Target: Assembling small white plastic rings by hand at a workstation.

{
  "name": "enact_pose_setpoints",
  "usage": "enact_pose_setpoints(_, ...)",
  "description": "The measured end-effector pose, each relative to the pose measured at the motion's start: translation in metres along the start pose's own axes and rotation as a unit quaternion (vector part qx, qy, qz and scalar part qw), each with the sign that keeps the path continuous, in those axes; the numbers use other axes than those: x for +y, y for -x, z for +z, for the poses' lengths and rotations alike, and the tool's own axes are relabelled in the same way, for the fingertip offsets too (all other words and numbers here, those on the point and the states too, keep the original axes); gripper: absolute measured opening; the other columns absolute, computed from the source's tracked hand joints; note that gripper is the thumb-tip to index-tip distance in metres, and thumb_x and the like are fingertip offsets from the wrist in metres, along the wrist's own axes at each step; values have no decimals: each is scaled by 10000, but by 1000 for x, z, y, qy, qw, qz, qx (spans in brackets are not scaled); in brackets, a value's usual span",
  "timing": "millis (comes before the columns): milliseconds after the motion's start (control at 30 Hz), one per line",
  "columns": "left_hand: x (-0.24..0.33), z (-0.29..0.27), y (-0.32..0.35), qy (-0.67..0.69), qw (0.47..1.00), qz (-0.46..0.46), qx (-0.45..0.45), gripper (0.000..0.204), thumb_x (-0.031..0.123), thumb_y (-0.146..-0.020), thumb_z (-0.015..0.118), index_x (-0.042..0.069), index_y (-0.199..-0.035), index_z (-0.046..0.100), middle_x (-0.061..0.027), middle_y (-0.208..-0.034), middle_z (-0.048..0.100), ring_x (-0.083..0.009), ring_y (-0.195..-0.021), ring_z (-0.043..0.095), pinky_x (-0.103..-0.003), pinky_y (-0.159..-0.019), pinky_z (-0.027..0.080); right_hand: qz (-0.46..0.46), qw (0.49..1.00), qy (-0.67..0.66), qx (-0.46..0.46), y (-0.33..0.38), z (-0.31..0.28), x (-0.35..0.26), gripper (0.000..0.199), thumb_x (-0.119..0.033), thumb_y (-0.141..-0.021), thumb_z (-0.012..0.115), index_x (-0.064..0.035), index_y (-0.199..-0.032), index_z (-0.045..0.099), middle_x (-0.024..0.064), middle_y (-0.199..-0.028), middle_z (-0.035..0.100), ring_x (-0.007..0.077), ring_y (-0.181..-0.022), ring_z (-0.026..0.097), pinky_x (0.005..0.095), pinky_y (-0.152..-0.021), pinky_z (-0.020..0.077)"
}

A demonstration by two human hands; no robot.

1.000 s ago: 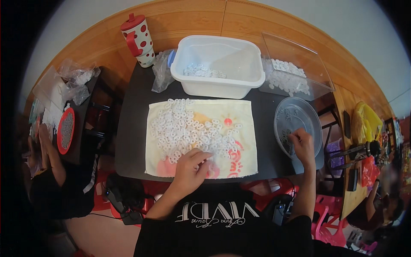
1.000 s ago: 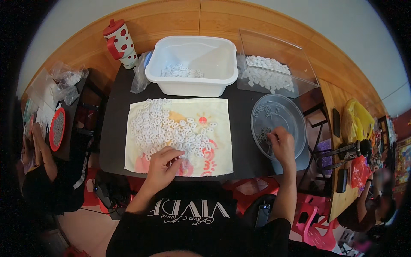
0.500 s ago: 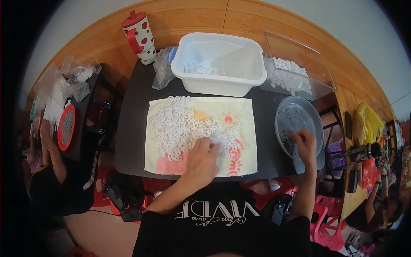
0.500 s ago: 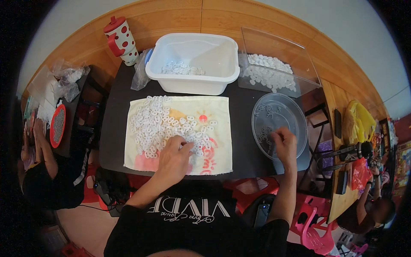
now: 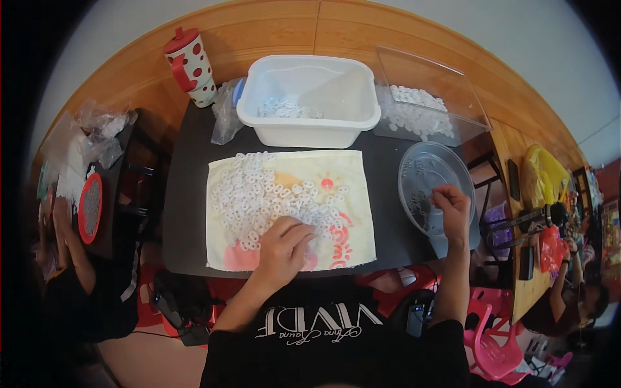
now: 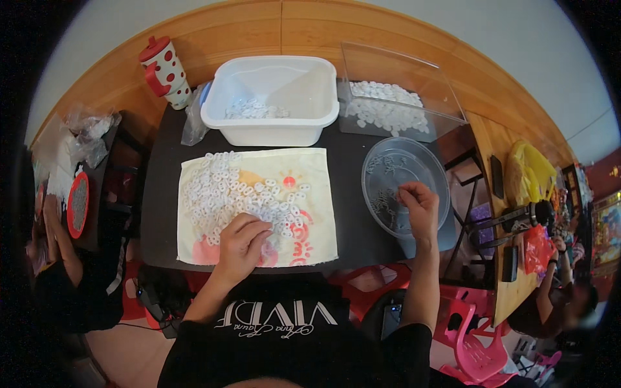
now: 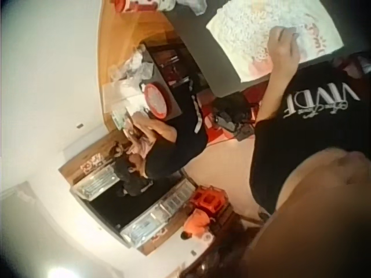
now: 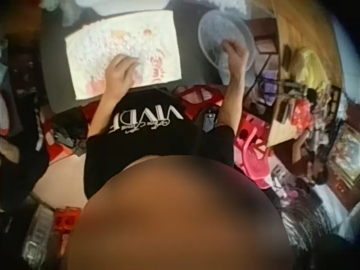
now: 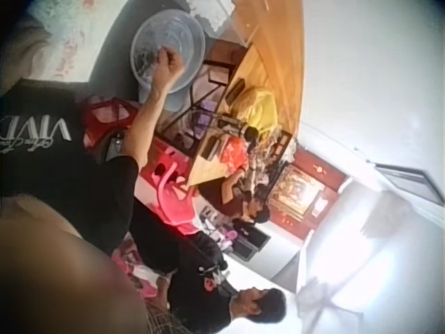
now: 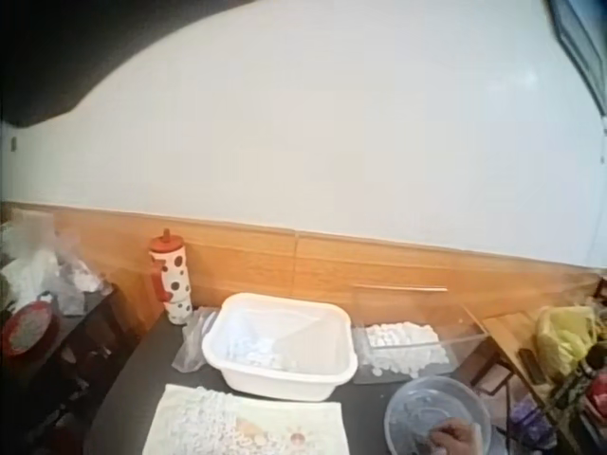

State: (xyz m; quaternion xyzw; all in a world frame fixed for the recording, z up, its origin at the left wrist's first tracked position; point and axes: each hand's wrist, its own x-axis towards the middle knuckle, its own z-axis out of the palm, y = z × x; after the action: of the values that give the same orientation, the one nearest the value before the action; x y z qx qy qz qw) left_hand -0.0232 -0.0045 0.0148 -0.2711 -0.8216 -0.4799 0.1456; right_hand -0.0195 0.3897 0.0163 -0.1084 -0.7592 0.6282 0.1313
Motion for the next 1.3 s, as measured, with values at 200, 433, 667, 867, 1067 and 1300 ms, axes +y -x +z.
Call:
enact_pose_setpoints(200, -1, 2, 0, 106, 993, -57, 2, 192, -104, -845, 692, -15, -1010, 729, -121, -858, 656, -205, -732, 641, -284, -655, 497, 4, 999, -32, -5, 1, 1, -2, 101, -17, -936, 641, 1, -1008, 708, 36, -841, 699, 97, -763, 636, 230, -709, 471)
enact_pose_setpoints(433, -1, 0, 3, 132, 988, -79, -12, 215, -104, -848, 678, -11, -1030, 743, -115, -861, 669, -191, -745, 639, -274, -655, 487, -26, 999, 36, 12, 0, -3, -4, 110, 6, -920, 643, 3, -1001, 716, 30, -833, 693, 86, -749, 619, 231, -698, 465)
enact_pose_setpoints(667, -2, 0, 4, 144, 986, -85, -18, 216, -97, -845, 682, -10, -1033, 744, -106, -855, 669, -184, -737, 631, -273, -657, 482, -122, 976, 178, 20, 3, 1, -13, 142, 56, -910, 620, 28, -1020, 705, 55, -858, 706, 112, -822, 663, 261, -747, 519)
enact_pose_setpoints(867, 0, 1, 5, 152, 984, -96, -21, 208, -96, -847, 683, -17, -1029, 743, -103, -848, 665, -173, -725, 619, -267, -651, 471, -147, 955, 258, 28, 3, -4, -12, 167, 59, -919, 606, 28, -1046, 709, 67, -868, 711, 128, -837, 677, 267, -758, 529)
enact_pose_setpoints(1067, -2, 2, 7, 170, 980, -100, -23, 202, -95, -852, 683, -19, -1029, 745, -93, -844, 662, -157, -726, 606, -257, -650, 460, -65, 994, 88, 4, 6, -4, -3, 152, 53, -919, 608, 50, -1035, 706, 67, -865, 705, 140, -829, 668, 261, -774, 514)
enact_pose_setpoints(1300, -2, 2, 6, 191, 975, -109, -25, 190, -96, -854, 684, -27, -1020, 745, -86, -842, 659, -144, -731, 597, -252, -652, 456, -147, 943, 299, -20, -3, -7, -10, 166, 53, -920, 587, 33, -1033, 707, 118, -875, 684, 205, -829, 669, 296, -748, 503)
